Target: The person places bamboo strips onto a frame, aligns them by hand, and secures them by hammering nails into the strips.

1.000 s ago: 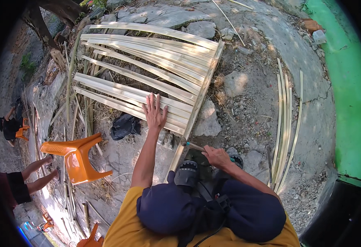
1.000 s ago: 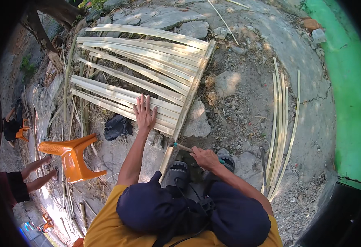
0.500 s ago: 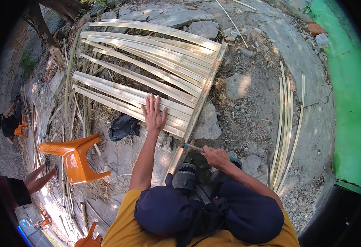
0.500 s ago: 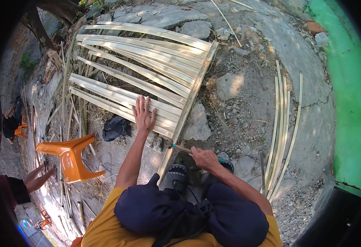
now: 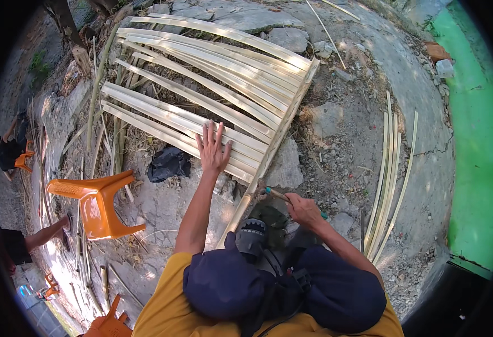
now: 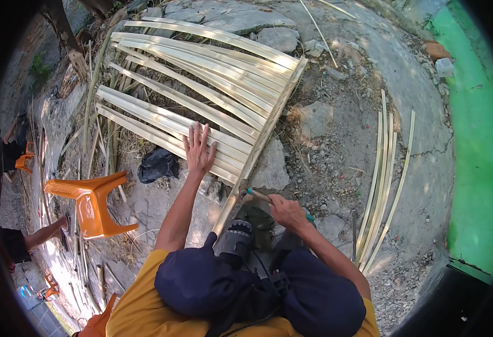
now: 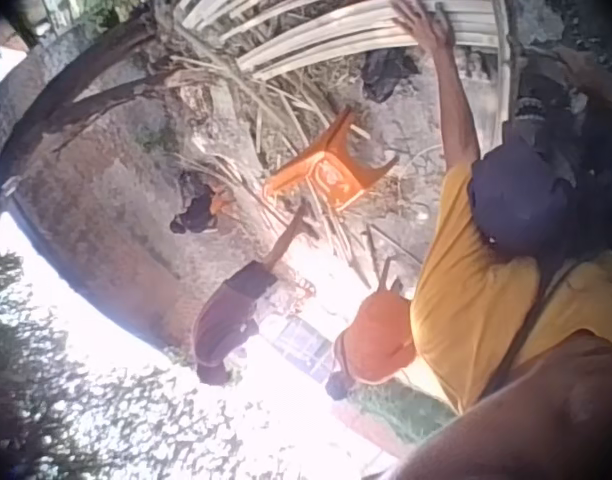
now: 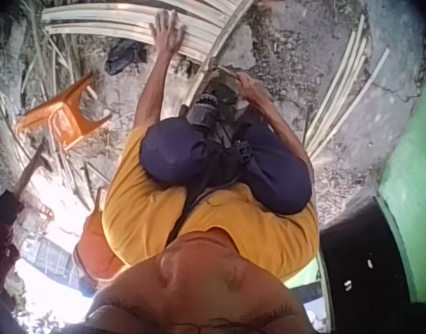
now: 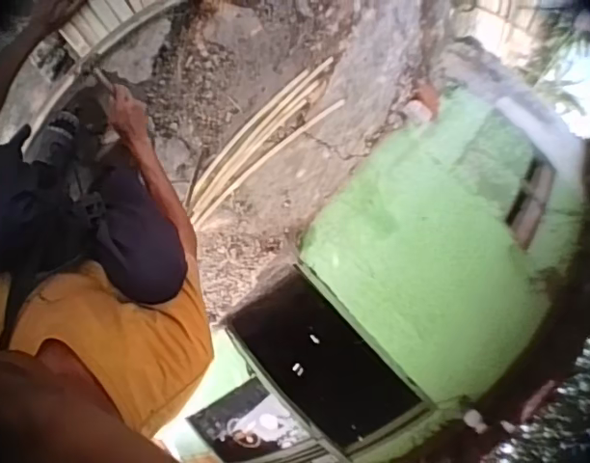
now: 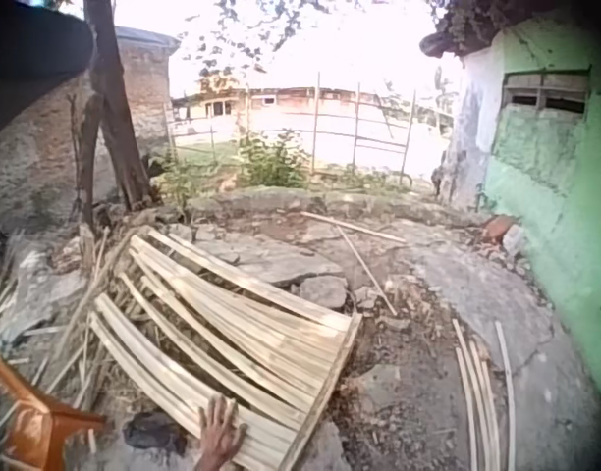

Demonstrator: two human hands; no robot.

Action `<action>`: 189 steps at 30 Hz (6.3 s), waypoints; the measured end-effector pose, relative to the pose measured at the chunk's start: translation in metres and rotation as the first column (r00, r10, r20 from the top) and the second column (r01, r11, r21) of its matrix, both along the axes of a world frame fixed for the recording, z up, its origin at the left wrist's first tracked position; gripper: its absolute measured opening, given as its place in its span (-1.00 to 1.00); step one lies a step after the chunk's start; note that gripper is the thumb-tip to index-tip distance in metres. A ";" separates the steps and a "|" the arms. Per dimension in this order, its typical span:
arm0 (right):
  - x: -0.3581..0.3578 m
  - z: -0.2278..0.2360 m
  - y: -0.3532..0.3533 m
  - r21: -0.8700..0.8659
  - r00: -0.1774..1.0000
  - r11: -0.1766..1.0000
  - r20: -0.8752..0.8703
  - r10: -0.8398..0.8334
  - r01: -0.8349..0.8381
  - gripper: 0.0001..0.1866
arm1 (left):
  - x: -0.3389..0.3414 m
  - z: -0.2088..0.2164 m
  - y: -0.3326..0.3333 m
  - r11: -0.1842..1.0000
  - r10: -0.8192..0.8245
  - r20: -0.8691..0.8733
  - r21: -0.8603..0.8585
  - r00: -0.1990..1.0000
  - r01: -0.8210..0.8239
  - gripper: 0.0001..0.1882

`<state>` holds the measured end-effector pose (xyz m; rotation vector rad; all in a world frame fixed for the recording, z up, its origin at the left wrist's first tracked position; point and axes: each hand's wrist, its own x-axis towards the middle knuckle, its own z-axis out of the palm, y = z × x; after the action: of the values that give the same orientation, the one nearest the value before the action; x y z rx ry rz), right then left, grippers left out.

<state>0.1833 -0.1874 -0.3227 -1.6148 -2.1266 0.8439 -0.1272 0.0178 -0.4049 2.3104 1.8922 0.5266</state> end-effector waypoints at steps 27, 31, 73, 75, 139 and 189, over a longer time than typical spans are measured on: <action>0.004 -0.004 0.040 0.201 0.887 0.911 0.377 0.267 -0.360 -0.86 | 0.004 -0.001 0.002 1.000 -0.029 -0.030 0.003 0.999 0.029 -0.28; -0.009 0.002 0.037 0.236 0.918 0.919 0.319 0.235 -0.317 -0.86 | -0.008 -0.004 -0.003 1.000 -0.020 -0.041 -0.010 0.999 0.020 -0.28; 0.003 -0.016 0.044 0.079 0.969 0.992 0.237 0.076 -0.097 -0.82 | 0.004 0.002 0.004 0.999 -0.050 -0.004 0.000 0.999 0.050 -0.29; -0.006 -0.008 0.045 0.148 0.977 0.978 0.173 0.122 -0.148 -0.82 | -0.001 0.002 0.000 0.999 -0.042 -0.007 0.005 0.999 0.042 -0.29; -0.003 -0.031 0.044 -0.194 0.983 0.970 0.131 -0.125 0.149 -0.71 | 0.007 -0.003 0.004 0.999 -0.044 -0.004 0.012 0.999 0.044 -0.28; 0.015 -0.019 0.047 0.279 0.855 0.818 0.296 0.425 -0.503 -0.90 | 0.001 0.001 0.003 0.999 -0.036 -0.035 -0.008 0.999 0.036 -0.28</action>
<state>0.1984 -0.1404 -0.3416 -1.0544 -2.7085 0.3773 -0.1263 0.0210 -0.4044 2.3595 1.8609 0.4773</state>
